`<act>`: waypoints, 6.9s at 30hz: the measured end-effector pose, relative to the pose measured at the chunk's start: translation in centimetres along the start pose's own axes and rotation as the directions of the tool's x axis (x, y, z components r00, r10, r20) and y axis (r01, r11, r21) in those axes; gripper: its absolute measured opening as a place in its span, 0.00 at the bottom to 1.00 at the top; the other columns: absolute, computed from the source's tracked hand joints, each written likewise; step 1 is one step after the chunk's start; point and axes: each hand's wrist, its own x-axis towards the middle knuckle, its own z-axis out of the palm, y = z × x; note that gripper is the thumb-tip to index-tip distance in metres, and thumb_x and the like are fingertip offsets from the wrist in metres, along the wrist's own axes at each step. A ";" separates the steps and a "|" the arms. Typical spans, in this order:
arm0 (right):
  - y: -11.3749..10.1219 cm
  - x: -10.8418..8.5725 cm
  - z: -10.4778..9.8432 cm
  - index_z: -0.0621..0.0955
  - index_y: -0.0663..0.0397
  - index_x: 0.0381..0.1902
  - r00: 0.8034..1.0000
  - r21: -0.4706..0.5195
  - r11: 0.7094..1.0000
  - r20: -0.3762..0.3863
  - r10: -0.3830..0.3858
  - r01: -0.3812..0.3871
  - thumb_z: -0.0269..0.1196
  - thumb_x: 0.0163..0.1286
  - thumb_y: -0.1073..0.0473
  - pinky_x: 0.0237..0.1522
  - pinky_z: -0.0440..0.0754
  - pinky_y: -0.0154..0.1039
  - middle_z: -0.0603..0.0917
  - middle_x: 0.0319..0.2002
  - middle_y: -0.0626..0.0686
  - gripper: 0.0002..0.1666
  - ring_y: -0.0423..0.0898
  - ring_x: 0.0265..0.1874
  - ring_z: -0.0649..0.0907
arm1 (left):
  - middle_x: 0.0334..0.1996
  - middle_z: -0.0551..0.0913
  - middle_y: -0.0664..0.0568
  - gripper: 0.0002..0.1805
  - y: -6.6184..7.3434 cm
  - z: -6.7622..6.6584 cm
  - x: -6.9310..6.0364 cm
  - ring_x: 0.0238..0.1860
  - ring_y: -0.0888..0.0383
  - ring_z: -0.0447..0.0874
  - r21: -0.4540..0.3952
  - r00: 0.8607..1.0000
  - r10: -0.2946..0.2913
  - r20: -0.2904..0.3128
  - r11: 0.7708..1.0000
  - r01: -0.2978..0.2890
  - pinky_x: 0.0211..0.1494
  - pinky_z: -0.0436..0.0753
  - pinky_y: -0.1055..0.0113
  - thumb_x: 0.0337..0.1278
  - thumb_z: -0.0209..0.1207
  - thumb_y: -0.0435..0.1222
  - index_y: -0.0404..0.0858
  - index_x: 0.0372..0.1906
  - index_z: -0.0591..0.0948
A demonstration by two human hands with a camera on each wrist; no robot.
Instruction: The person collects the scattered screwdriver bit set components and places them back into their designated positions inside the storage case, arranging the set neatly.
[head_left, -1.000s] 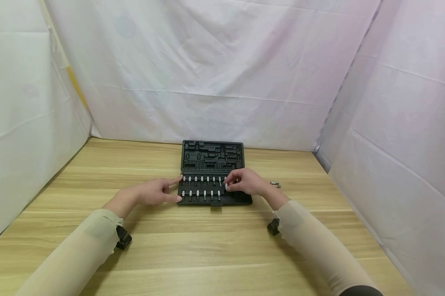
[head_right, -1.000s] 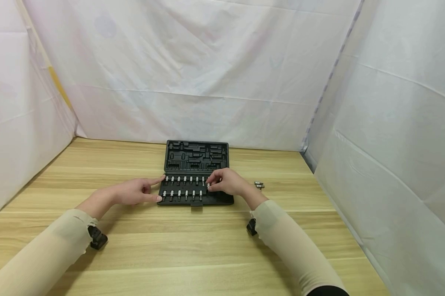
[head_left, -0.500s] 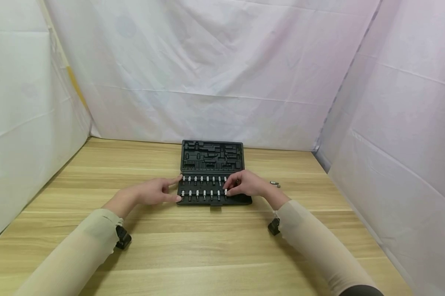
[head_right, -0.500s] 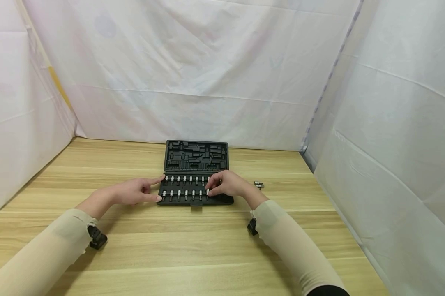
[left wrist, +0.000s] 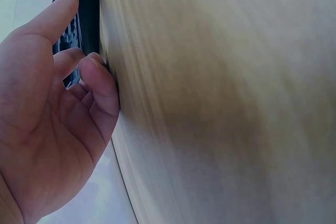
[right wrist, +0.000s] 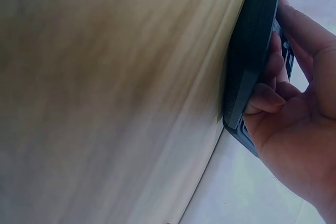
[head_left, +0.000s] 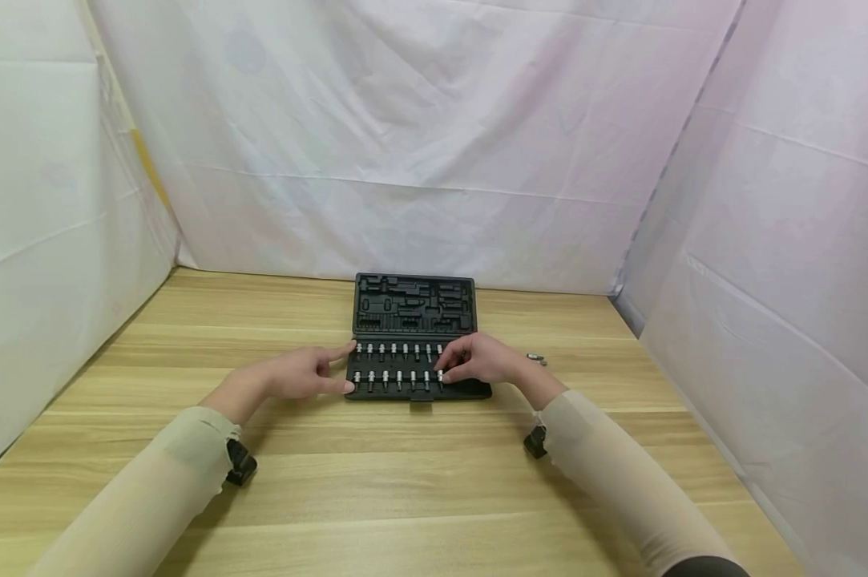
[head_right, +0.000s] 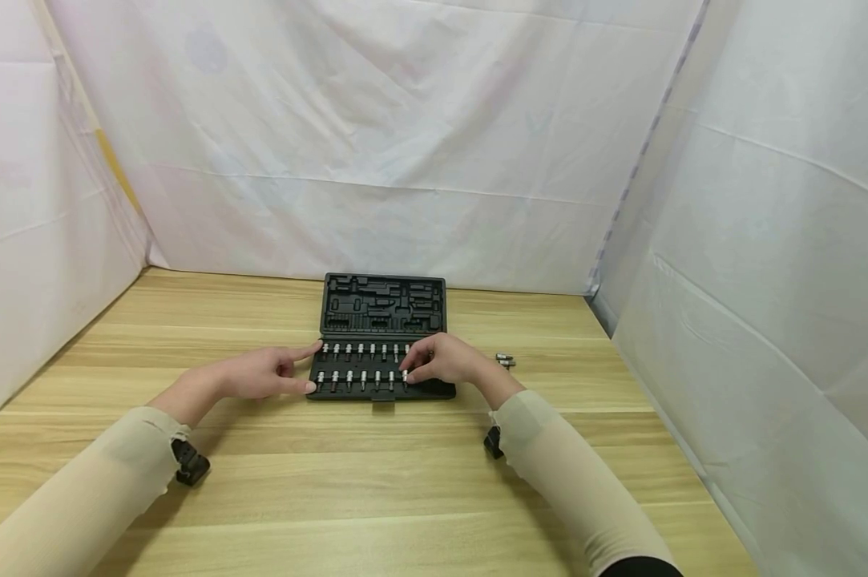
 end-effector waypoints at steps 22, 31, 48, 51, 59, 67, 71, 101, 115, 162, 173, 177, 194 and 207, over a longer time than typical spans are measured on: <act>-0.2 0.3 0.0 0.90 0.39 0.61 0.998 -0.037 0.997 -0.011 0.060 -0.061 0.74 0.76 0.46 0.40 0.77 0.42 0.88 0.38 0.48 0.18 0.46 0.34 0.80 | 0.69 0.82 0.37 0.53 -0.1 0.3 0.3 0.38 0.54 0.77 -0.012 1.000 -0.004 0.011 1.000 0.004 0.49 0.81 0.56 0.73 0.66 0.60 0.52 0.91 0.53; -0.7 0.9 0.4 0.89 0.38 0.56 0.993 -0.037 0.993 -0.011 0.114 -0.114 0.75 0.75 0.50 0.38 0.76 0.42 0.84 0.36 0.50 0.14 0.46 0.31 0.76 | 0.47 0.84 0.44 0.53 -0.2 0.4 0.3 0.37 0.54 0.76 -0.022 1.000 -0.009 0.016 1.000 0.009 0.49 0.80 0.55 0.73 0.66 0.61 0.52 0.91 0.52; -2.5 2.2 0.3 0.87 0.40 0.51 0.978 -0.046 0.977 0.000 0.208 -0.208 0.75 0.75 0.54 0.36 0.70 0.41 0.72 0.26 0.47 0.11 0.45 0.27 0.69 | 0.67 0.82 0.40 0.53 0.0 -0.2 -0.3 0.33 0.54 0.74 -0.059 1.000 -0.002 0.013 0.998 0.002 0.41 0.79 0.58 0.74 0.66 0.58 0.51 0.91 0.51; -2.7 2.5 0.2 0.87 0.42 0.50 0.975 -0.042 0.974 -0.007 0.220 -0.221 0.76 0.74 0.56 0.36 0.70 0.41 0.72 0.27 0.47 0.10 0.45 0.28 0.69 | 0.69 0.81 0.40 0.53 -0.1 -0.3 -0.2 0.32 0.54 0.74 -0.056 1.000 -0.006 0.010 0.998 0.006 0.41 0.79 0.57 0.74 0.66 0.58 0.51 0.91 0.51; -2.5 2.5 0.2 0.86 0.41 0.52 0.977 -0.032 0.977 0.006 0.212 -0.212 0.75 0.75 0.54 0.35 0.70 0.40 0.70 0.24 0.46 0.11 0.44 0.25 0.67 | 0.44 0.82 0.46 0.53 -0.1 -0.4 -0.2 0.31 0.55 0.72 -0.057 1.000 -0.013 0.017 0.998 0.014 0.39 0.78 0.58 0.74 0.66 0.58 0.51 0.91 0.51; -2.2 1.9 0.5 0.86 0.41 0.55 0.982 0.007 0.982 0.007 0.187 -0.187 0.73 0.77 0.55 0.36 0.71 0.41 0.71 0.25 0.47 0.12 0.45 0.25 0.67 | 0.55 0.85 0.38 0.53 0.0 -0.4 -0.4 0.33 0.55 0.73 -0.054 1.000 -0.016 0.021 0.998 0.017 0.41 0.79 0.58 0.74 0.66 0.58 0.52 0.91 0.50; -2.0 1.5 0.7 0.86 0.41 0.56 0.982 0.028 0.981 0.005 0.190 -0.190 0.73 0.77 0.55 0.36 0.71 0.41 0.72 0.27 0.47 0.13 0.45 0.25 0.67 | 0.82 0.70 0.35 0.53 -0.1 -0.3 -0.3 0.33 0.54 0.74 -0.054 1.000 -0.004 0.021 0.999 0.005 0.42 0.79 0.58 0.74 0.66 0.59 0.51 0.91 0.51; 2.1 -3.1 -3.4 0.89 0.40 0.61 0.973 0.109 0.988 -0.192 0.128 -0.109 0.69 0.80 0.45 0.46 0.82 0.47 0.88 0.50 0.50 0.17 0.51 0.46 0.84 | 0.65 0.82 0.41 0.53 -0.2 0.0 0.0 0.33 0.55 0.73 -0.058 1.000 -0.003 0.013 0.998 0.004 0.40 0.78 0.58 0.74 0.67 0.59 0.52 0.91 0.52; 7.8 -8.2 -7.0 0.88 0.52 0.62 0.948 0.049 0.985 -0.270 0.170 -0.163 0.70 0.79 0.52 0.47 0.84 0.48 0.89 0.48 0.56 0.19 0.53 0.45 0.85 | 0.53 0.84 0.45 0.53 -0.4 0.1 0.1 0.31 0.55 0.73 -0.060 1.000 -0.015 0.022 0.998 0.016 0.40 0.78 0.57 0.73 0.67 0.59 0.54 0.91 0.51; 7.9 -9.2 -6.8 0.88 0.53 0.57 0.948 -0.004 0.980 -0.253 0.194 -0.201 0.70 0.80 0.49 0.55 0.82 0.43 0.90 0.54 0.54 0.17 0.48 0.52 0.85 | 0.42 0.83 0.43 0.53 -0.3 0.1 0.2 0.32 0.55 0.72 -0.047 1.000 -0.015 0.007 0.999 0.015 0.40 0.77 0.58 0.72 0.68 0.59 0.53 0.91 0.53; 6.3 -7.9 -5.7 0.81 0.55 0.72 0.964 0.122 0.989 -0.240 0.112 -0.085 0.65 0.84 0.51 0.59 0.85 0.53 0.90 0.55 0.62 0.25 0.58 0.54 0.88 | 0.65 0.83 0.38 0.53 -0.2 0.1 0.2 0.33 0.54 0.73 -0.057 1.000 -0.017 0.010 0.998 0.017 0.42 0.78 0.57 0.72 0.68 0.59 0.54 0.91 0.53; 5.6 -7.5 -5.2 0.82 0.57 0.70 0.970 0.183 0.981 -0.219 0.110 -0.070 0.66 0.83 0.50 0.53 0.86 0.50 0.89 0.55 0.64 0.26 0.58 0.51 0.87 | 0.51 0.85 0.43 0.53 -0.2 0.0 0.2 0.35 0.54 0.73 -0.038 1.000 -0.016 0.010 0.999 0.016 0.44 0.78 0.57 0.72 0.68 0.59 0.53 0.91 0.53; 3.7 -5.7 -2.9 0.82 0.54 0.71 0.984 0.303 0.952 -0.161 0.083 -0.030 0.69 0.81 0.56 0.54 0.92 0.50 0.88 0.54 0.61 0.25 0.53 0.49 0.91 | 0.83 0.68 0.35 0.52 -0.1 0.0 0.1 0.37 0.54 0.75 -0.012 1.000 0.000 0.006 1.000 0.001 0.51 0.79 0.57 0.73 0.67 0.59 0.51 0.91 0.54; 1.9 -3.5 -1.5 0.88 0.55 0.60 0.984 0.225 0.972 -0.146 0.104 -0.069 0.74 0.76 0.52 0.45 0.88 0.47 0.93 0.47 0.52 0.20 0.47 0.45 0.90 | 0.76 0.77 0.37 0.53 -0.2 0.0 0.1 0.33 0.54 0.74 -0.031 1.000 -0.006 0.008 1.000 0.006 0.43 0.79 0.58 0.73 0.67 0.59 0.53 0.91 0.53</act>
